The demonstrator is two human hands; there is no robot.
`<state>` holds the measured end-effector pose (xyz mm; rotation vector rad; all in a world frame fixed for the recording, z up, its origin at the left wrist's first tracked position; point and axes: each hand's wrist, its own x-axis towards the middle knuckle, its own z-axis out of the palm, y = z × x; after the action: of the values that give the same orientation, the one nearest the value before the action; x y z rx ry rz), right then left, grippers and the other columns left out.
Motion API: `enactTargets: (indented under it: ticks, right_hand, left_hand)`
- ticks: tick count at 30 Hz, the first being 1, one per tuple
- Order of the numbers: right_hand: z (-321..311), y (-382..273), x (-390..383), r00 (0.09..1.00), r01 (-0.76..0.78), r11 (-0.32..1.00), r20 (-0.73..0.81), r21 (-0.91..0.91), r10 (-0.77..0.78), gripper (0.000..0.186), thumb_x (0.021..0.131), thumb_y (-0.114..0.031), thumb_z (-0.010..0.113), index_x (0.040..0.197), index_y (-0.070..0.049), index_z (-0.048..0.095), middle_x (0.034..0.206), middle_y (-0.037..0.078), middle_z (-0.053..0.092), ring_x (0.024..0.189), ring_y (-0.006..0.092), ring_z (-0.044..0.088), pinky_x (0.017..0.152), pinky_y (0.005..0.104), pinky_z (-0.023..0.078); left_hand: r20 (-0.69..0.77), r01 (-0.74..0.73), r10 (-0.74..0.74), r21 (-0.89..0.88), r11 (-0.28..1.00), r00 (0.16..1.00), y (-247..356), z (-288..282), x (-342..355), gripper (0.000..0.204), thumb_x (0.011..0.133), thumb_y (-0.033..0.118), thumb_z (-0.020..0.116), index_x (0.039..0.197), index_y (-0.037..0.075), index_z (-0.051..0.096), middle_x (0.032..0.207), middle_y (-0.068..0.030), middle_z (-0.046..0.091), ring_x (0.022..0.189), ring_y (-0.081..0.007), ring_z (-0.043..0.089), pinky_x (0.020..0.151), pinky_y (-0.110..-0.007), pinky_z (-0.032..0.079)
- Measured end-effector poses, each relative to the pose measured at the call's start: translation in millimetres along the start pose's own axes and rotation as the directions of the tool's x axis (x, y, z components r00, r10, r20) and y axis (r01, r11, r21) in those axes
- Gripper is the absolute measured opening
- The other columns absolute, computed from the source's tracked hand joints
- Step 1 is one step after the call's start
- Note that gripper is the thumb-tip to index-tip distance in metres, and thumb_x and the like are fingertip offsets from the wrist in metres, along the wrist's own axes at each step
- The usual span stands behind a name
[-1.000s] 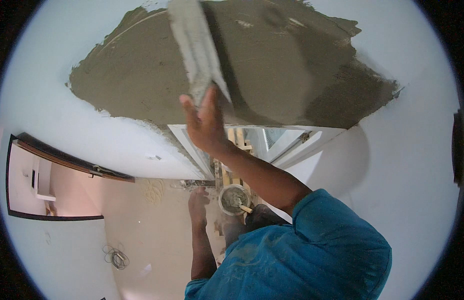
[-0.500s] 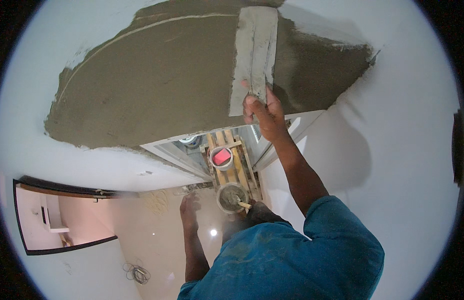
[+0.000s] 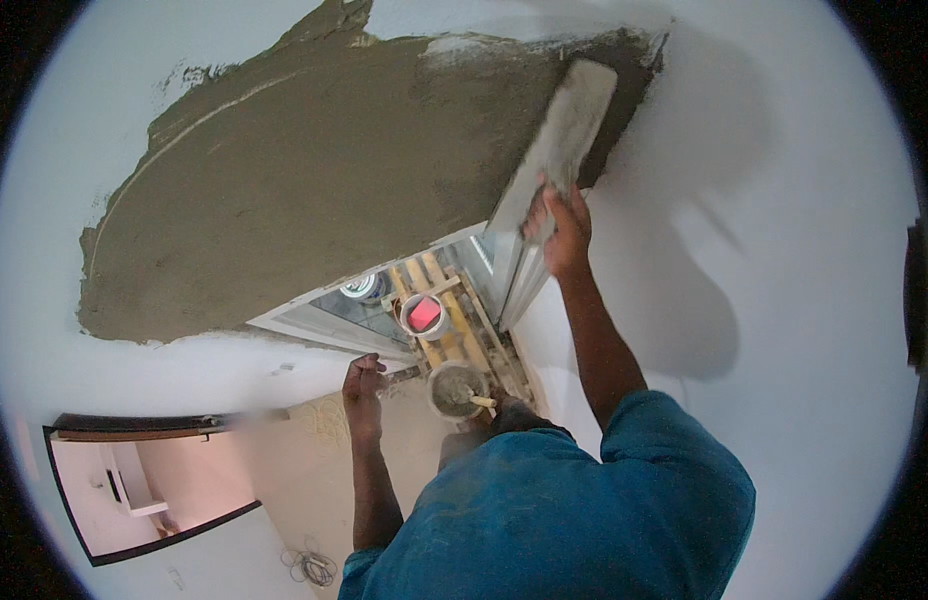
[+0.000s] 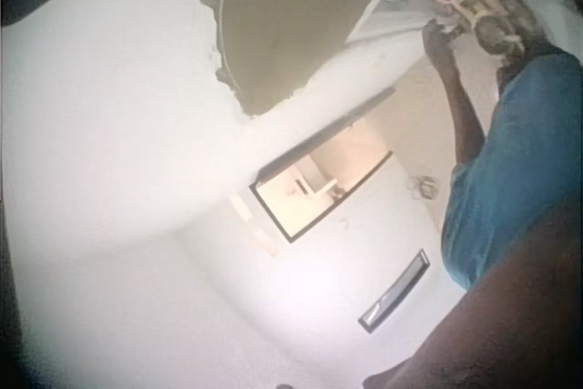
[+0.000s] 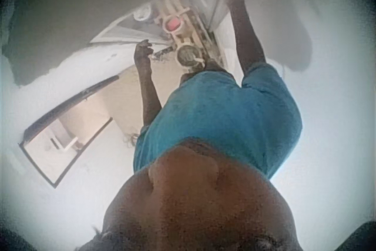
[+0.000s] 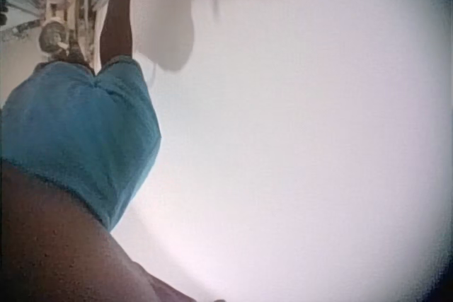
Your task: The person applies wet plaster to a ceiling using a trowel and hawk. They repeatedly scoop plaster from a bucket, transfer it to the hawk, and smooth it onto the ceiling surface in broad strokes.
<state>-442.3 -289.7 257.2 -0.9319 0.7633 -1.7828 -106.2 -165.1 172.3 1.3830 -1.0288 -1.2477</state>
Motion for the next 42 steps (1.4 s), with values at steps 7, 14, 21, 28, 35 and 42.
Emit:
enactTargets:
  ticks: [7,14,21,28,35,42]
  right_hand:
    - [30,65,-107,0.881,0.238,0.963,0.444,-0.125,-0.160,0.033,0.090,-0.025,0.056,0.114,-0.002,0.054,0.105,0.011,0.059,0.095,0.0201,0.059,0.082,0.0367,0.048]
    - [47,166,-152,0.579,-0.813,0.307,0.623,0.495,0.526,0.042,0.092,-0.025,0.054,0.128,-0.006,0.046,0.121,0.010,0.055,0.107,0.0224,0.057,0.092,0.0399,0.047]
    - [48,211,-196,0.253,-0.966,0.156,0.646,0.206,0.720,0.036,0.092,-0.025,0.054,0.122,-0.006,0.049,0.114,0.010,0.057,0.102,0.0228,0.058,0.088,0.0389,0.048]
    - [19,231,-267,-0.179,-0.975,-0.221,0.478,0.033,0.860,0.031,0.092,-0.025,0.053,0.116,-0.006,0.052,0.108,0.009,0.059,0.098,0.0233,0.059,0.083,0.0380,0.049]
    - [-9,298,-325,-0.494,-0.862,-0.504,0.147,0.044,0.857,0.026,0.092,-0.024,0.053,0.111,-0.006,0.055,0.101,0.009,0.061,0.093,0.0237,0.061,0.079,0.0370,0.049]
    - [-129,449,-352,-0.083,-0.452,-0.258,-0.248,-0.854,0.965,0.024,0.091,-0.026,0.053,0.094,-0.003,0.057,0.085,0.011,0.062,0.080,0.0281,0.061,0.069,0.0395,0.049]
  left_hand:
    - [-0.037,-0.053,0.055,0.065,0.997,0.998,47,11,14,0.049,0.093,0.045,0.051,0.104,-0.002,0.059,0.094,-0.0086,0.059,0.081,-0.0149,0.055,0.076,-0.031,0.045]
    - [0.107,-0.346,0.338,0.071,0.935,0.935,117,-10,27,0.036,0.095,0.030,0.051,0.111,-0.001,0.060,0.098,-0.0087,0.061,0.091,-0.0158,0.055,0.086,-0.032,0.042]
    - [0.321,0.043,0.011,-0.160,0.986,0.947,21,-46,20,0.038,0.092,0.022,0.053,0.122,-0.001,0.054,0.118,-0.0074,0.059,0.104,-0.0164,0.053,0.092,-0.033,0.041]
    - [0.172,0.244,-0.174,-0.671,0.700,0.970,-174,-45,-59,0.044,0.084,0.021,0.060,0.121,-0.003,0.055,0.125,-0.0126,0.055,0.111,-0.0193,0.054,0.096,-0.031,0.040]
    - [-0.069,0.315,-0.510,-0.714,0.625,0.857,-307,-33,-120,0.044,0.094,0.028,0.050,0.132,0.005,0.048,0.127,-0.0110,0.053,0.116,-0.0211,0.050,0.098,-0.034,0.039]
    - [-0.314,0.262,-0.755,-0.804,0.534,0.576,-462,10,-119,0.053,0.097,0.043,0.041,0.130,0.002,0.046,0.120,-0.0116,0.057,0.107,-0.0209,0.056,0.090,-0.033,0.045]
